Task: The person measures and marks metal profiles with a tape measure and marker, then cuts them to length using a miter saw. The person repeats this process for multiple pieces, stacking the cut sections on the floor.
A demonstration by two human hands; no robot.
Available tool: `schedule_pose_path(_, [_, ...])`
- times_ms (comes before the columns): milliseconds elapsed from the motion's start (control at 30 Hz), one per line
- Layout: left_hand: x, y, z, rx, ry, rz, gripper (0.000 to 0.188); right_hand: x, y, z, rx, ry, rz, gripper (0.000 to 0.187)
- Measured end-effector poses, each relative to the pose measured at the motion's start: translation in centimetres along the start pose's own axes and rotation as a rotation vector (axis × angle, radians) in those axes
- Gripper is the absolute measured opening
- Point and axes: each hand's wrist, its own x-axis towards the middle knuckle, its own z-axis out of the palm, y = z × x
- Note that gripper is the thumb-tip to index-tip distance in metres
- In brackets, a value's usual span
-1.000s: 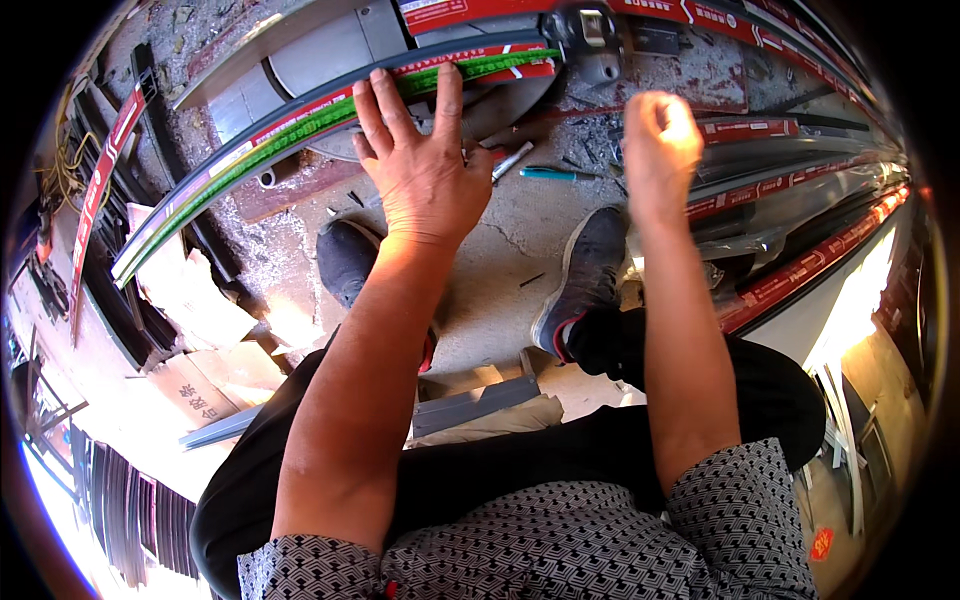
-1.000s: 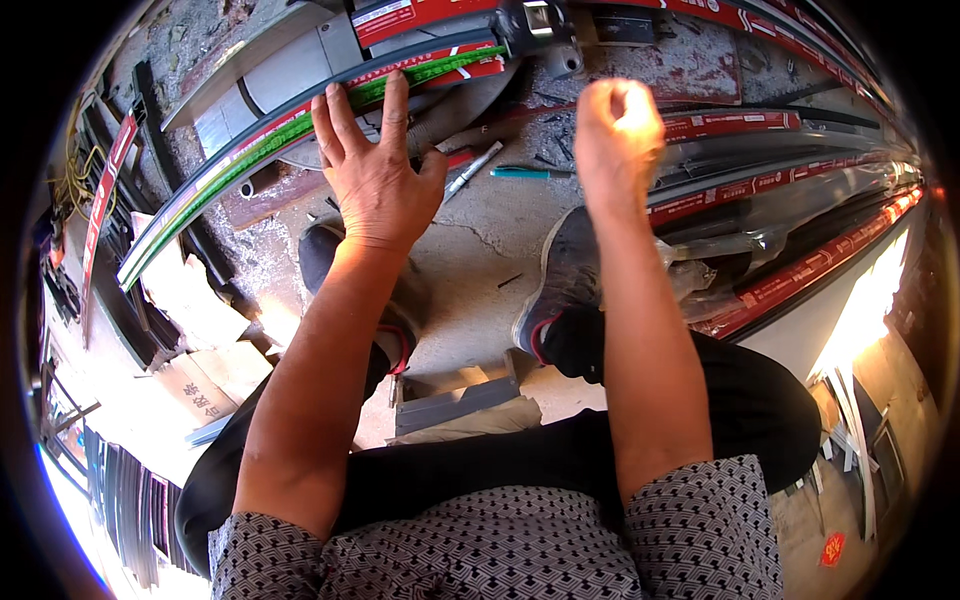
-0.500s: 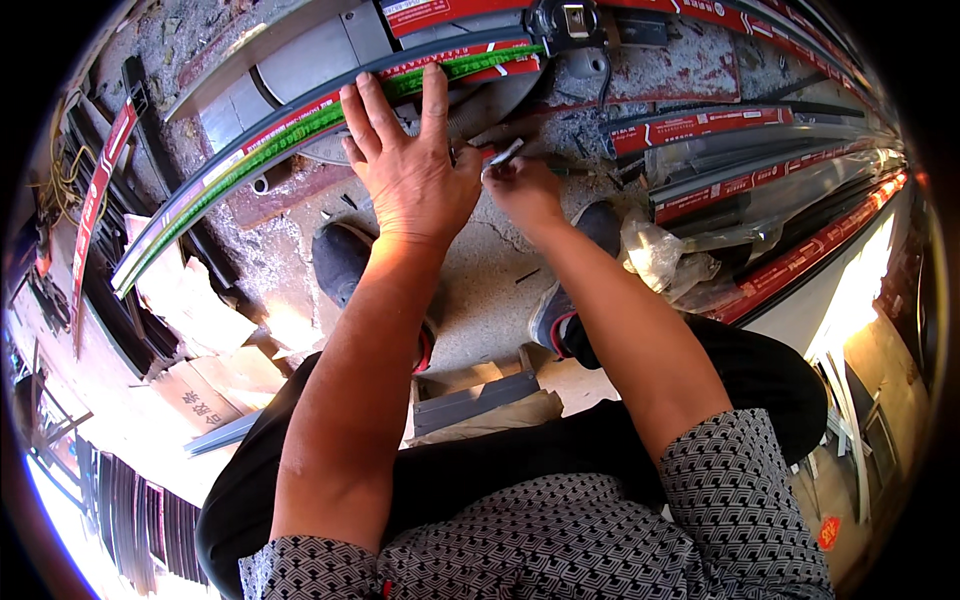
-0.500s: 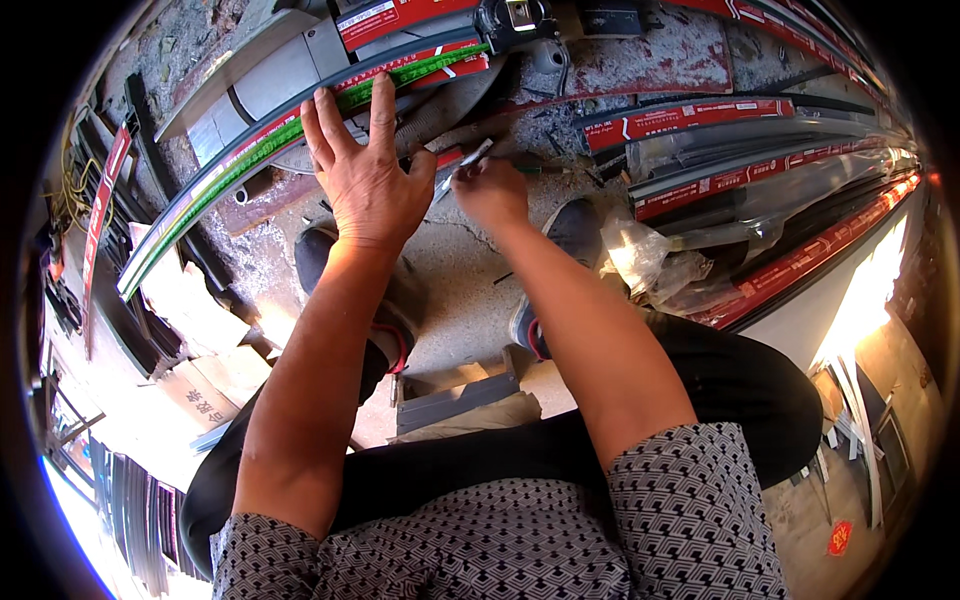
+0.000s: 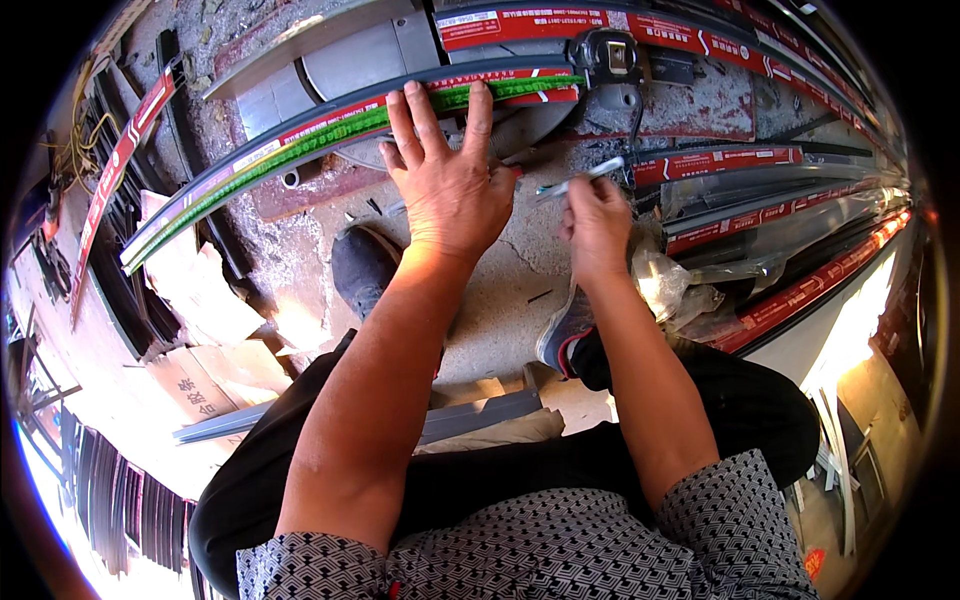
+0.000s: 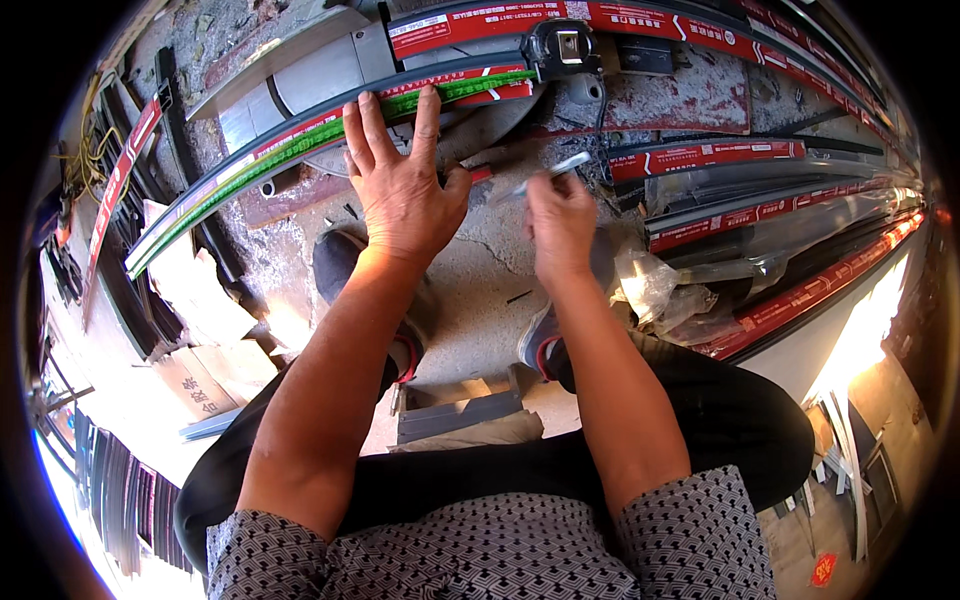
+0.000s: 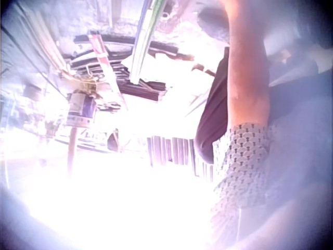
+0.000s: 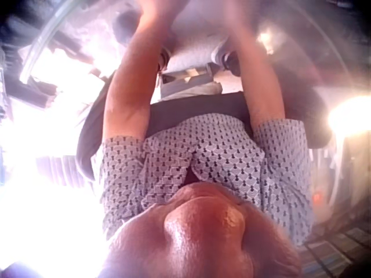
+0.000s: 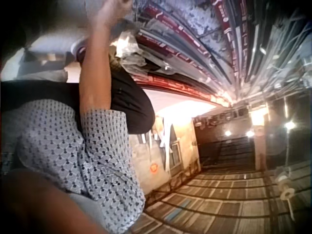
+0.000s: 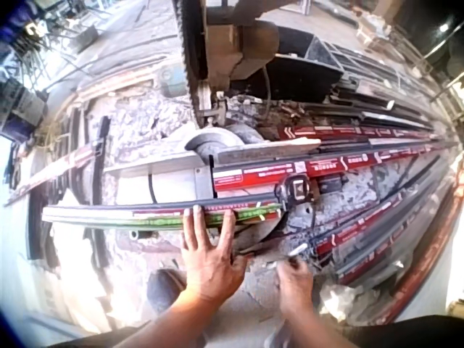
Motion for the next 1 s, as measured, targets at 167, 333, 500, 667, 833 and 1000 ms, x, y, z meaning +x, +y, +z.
schedule_pose_path(167, [0.2,0.3,-0.3,-0.020,-0.020,-0.004,0.093,-0.2,-4.2,2.2,0.072,-0.153,-0.293,0.012])
schedule_pose_path(333, [0.1,0.4,-0.6,-0.047,-0.011,-0.005,0.091,-0.4,-4.5,4.5,-0.171,-0.330,-0.480,0.009])
schedule_pose_path(500, [0.0,0.1,-0.2,-0.069,0.003,0.014,0.091,-0.4,-4.7,4.3,-0.320,-0.454,-0.546,0.008])
schedule_pose_path(667, [0.0,0.3,-0.6,-0.061,-0.022,0.003,0.089,-0.7,-6.1,4.0,-0.319,-0.353,-0.581,0.014])
schedule_pose_path(833, [0.0,0.3,-0.6,-0.057,-0.023,0.002,0.086,1.3,-8.8,4.2,-0.096,-0.363,-0.827,0.011])
schedule_pose_path(1000, [-0.1,0.0,-0.2,-0.067,-0.009,0.012,0.096,2.7,-10.8,6.9,-0.280,-0.486,-0.869,0.015])
